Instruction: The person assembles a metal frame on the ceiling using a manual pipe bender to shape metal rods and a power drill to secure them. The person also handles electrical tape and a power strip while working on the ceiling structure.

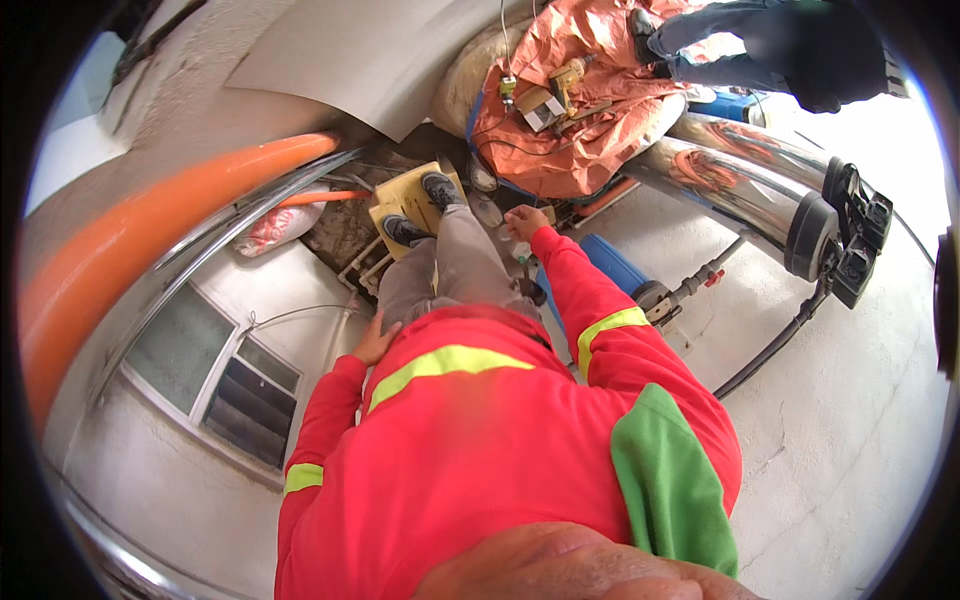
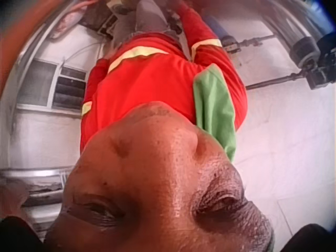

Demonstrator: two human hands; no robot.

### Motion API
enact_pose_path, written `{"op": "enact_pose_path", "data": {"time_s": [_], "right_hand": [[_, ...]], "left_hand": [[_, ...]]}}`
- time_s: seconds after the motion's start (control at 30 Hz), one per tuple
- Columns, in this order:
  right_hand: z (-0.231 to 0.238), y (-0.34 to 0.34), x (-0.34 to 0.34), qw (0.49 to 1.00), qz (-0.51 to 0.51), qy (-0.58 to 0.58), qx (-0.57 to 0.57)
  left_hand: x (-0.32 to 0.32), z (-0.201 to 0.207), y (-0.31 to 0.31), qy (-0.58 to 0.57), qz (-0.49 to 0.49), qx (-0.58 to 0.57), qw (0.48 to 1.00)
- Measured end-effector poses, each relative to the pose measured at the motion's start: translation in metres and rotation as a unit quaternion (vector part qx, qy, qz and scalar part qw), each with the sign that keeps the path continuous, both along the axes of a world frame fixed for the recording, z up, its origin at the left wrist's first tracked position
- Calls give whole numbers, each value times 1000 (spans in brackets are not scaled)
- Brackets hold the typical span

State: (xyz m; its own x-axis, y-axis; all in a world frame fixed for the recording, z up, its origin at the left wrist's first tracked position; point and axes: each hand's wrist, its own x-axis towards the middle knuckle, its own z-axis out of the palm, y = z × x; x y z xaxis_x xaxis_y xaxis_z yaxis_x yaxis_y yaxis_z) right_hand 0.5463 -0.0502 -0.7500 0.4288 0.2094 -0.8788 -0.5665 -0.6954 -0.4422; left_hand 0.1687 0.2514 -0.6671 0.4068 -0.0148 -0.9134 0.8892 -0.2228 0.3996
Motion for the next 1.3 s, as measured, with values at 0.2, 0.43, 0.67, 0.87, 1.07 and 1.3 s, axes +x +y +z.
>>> {"op": "enact_pose_path", "data": {"time_s": [0.2,0.43,0.67,0.87,1.07,1.3], "right_hand": [[-110,-8,23,996,57,-28,-65],[-332,20,142,926,184,-274,-181],[-445,67,251,914,-42,-372,-153],[-492,57,260,964,-141,-226,7],[-432,35,253,970,-118,-206,58],[-283,51,219,975,-95,62,191]], "left_hand": [[48,-3,-32,89,-44,81,992],[36,-29,-51,44,32,255,965],[12,-51,-46,27,127,283,950],[28,-87,-13,26,203,236,950],[240,-245,34,-226,226,60,946],[506,-405,-40,-331,260,-79,904]]}}
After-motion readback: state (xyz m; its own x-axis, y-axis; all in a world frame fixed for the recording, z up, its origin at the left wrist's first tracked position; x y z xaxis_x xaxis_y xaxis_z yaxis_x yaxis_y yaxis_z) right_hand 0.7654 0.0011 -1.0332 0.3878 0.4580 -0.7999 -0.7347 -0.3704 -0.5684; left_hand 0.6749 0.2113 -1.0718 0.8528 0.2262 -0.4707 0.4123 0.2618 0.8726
